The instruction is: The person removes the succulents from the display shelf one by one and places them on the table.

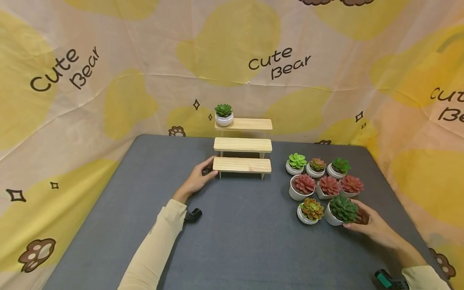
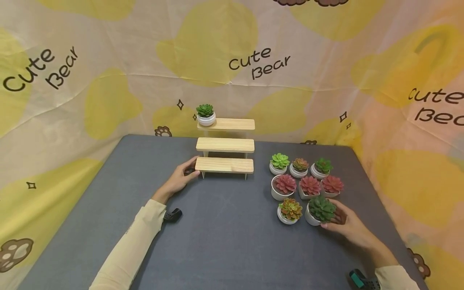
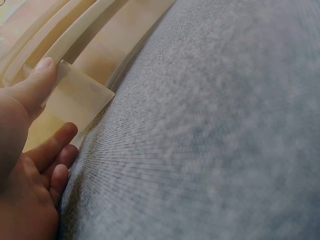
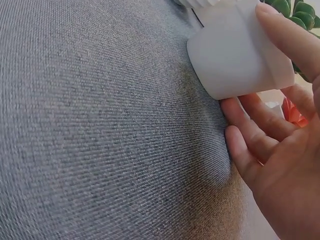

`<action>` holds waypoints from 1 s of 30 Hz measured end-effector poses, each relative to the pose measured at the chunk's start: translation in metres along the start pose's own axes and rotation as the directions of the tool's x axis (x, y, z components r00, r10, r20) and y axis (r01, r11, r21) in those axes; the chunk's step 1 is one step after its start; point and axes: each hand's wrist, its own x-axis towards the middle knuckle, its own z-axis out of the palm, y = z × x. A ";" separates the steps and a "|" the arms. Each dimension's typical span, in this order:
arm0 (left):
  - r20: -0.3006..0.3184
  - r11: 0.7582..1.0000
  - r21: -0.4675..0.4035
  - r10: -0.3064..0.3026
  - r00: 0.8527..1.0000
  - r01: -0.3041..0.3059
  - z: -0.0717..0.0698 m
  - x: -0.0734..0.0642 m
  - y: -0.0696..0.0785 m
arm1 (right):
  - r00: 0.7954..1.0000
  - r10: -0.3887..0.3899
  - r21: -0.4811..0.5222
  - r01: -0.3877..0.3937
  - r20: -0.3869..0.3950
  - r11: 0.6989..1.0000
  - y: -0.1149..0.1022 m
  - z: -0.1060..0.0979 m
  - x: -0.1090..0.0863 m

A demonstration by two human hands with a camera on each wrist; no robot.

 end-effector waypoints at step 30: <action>-0.007 1.000 0.018 0.010 1.000 -0.010 0.000 -0.001 0.002 | 0.992 -0.066 0.029 0.063 0.104 0.998 -0.046 -0.034 0.002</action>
